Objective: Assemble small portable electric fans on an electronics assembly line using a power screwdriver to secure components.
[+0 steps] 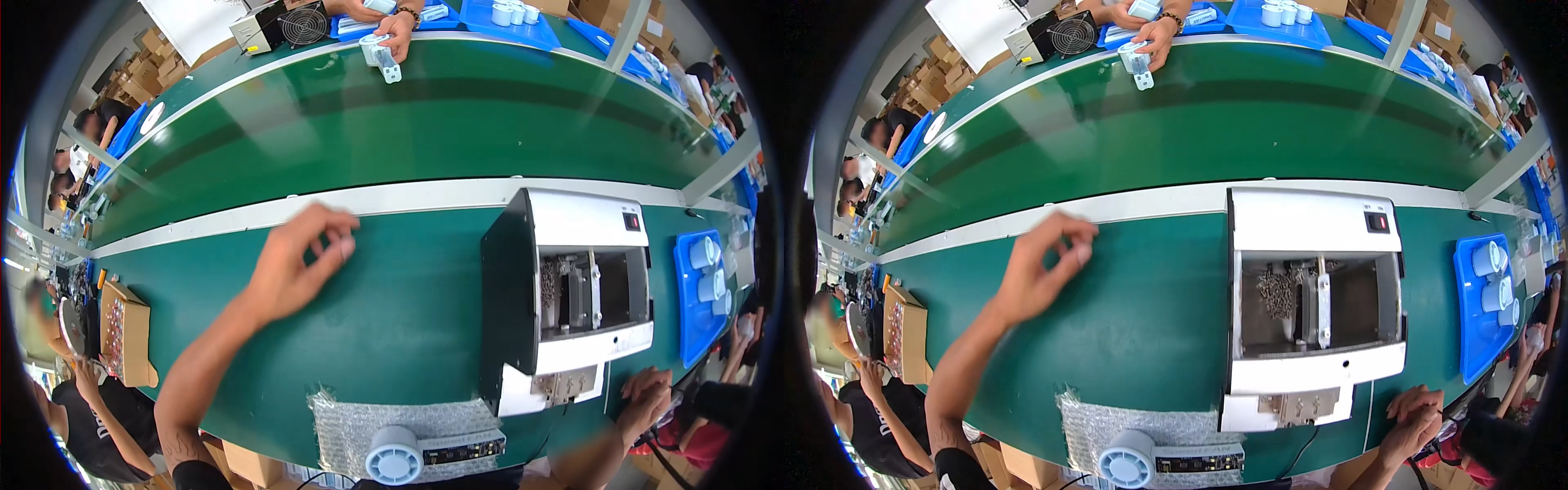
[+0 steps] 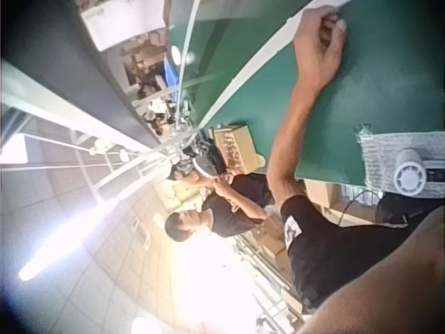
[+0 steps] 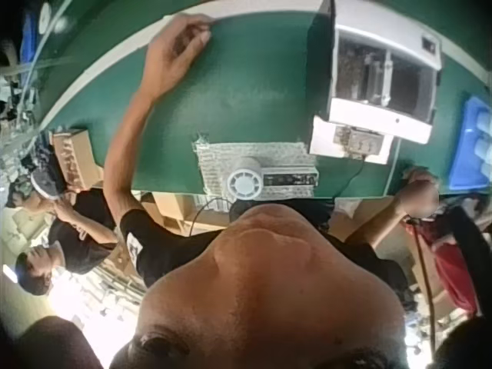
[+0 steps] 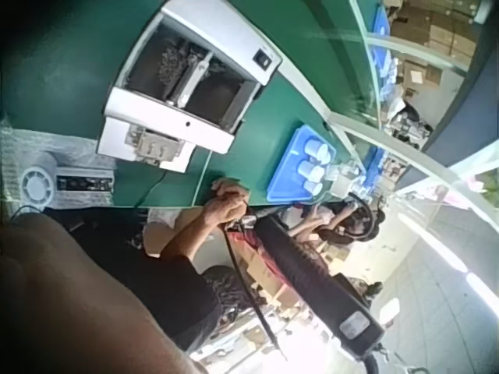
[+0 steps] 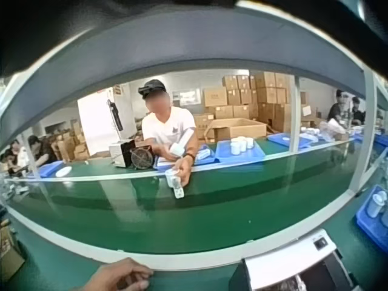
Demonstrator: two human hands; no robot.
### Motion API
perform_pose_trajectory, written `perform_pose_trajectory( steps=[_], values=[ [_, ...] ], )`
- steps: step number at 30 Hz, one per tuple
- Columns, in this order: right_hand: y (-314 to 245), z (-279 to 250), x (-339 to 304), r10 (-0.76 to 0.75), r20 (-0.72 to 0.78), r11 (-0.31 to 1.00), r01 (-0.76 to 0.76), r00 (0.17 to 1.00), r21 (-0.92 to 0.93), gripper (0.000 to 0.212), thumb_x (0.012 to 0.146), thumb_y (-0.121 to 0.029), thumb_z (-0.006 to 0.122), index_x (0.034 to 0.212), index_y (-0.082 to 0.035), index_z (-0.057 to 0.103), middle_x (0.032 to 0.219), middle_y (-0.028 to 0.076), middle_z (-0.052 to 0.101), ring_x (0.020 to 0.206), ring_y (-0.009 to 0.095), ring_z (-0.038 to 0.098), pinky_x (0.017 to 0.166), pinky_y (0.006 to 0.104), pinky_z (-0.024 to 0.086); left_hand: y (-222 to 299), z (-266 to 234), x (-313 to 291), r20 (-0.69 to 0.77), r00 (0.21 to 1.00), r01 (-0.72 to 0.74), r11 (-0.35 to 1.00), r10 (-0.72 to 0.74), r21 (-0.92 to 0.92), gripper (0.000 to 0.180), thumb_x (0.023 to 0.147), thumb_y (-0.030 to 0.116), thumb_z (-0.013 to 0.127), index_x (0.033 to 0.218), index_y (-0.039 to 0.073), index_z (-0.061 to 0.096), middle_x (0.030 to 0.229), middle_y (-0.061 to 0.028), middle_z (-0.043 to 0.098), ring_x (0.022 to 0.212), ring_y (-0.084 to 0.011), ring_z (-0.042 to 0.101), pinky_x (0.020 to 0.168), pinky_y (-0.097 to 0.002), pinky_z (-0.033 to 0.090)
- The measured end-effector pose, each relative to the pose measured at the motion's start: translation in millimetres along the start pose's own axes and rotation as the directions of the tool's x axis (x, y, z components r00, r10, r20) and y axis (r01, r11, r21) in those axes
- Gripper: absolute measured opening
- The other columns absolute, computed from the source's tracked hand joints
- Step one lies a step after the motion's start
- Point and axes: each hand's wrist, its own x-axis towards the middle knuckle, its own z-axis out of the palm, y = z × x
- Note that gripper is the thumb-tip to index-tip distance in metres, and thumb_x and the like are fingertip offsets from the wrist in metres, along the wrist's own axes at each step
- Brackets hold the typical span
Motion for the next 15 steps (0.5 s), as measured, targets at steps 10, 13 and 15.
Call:
perform_pose_trajectory(
  steps=[10, 13, 15],
  values=[
    [2.1, -7.8, -7.3, 0.068, -0.029, 0.997, -0.069, 0.997, -0.019, 0.049, 0.116, -0.046, 0.034, 0.087, -0.008, 0.042, 0.065, 0.001, 0.038, 0.054, 0.009, 0.036, 0.052, 0.0232, 0.032, -130.7, -18.1, 224.8, -0.366, 0.92, 0.057, 0.876, 0.14, 0.478, 0.093, 0.084, 0.017, 0.083, 0.161, 0.017, 0.029, 0.158, -0.0193, 0.036, 0.127, -0.0441, 0.06, 0.102, -0.0508, 0.054],
    [5.6, -11.0, -7.9, 0.095, -0.1, 0.991, -0.103, 0.99, -0.081, 0.049, 0.116, -0.048, 0.033, 0.086, -0.01, 0.044, 0.062, -0.002, 0.037, 0.053, 0.008, 0.035, 0.051, 0.0228, 0.032, -160.6, -9.6, 276.8, -0.358, 0.927, 0.066, 0.893, 0.11, 0.445, 0.095, 0.084, 0.019, 0.084, 0.162, 0.019, 0.029, 0.161, -0.0182, 0.033, 0.127, -0.0452, 0.06, 0.104, -0.0493, 0.054],
    [4.2, -12.8, -9.4, 0.075, -0.11, 0.988, -0.089, 0.991, -0.128, 0.05, 0.116, -0.049, 0.034, 0.085, -0.012, 0.045, 0.062, -0.004, 0.036, 0.053, 0.006, 0.033, 0.051, 0.0219, 0.027, -183.5, -11.9, 293.6, -0.305, 0.905, -0.123, 0.869, 0.296, 0.48, 0.089, 0.086, 0.02, 0.084, 0.16, 0.018, 0.035, 0.157, -0.0189, 0.039, 0.125, -0.0434, 0.062, 0.104, -0.0483, 0.054]
  ],
)
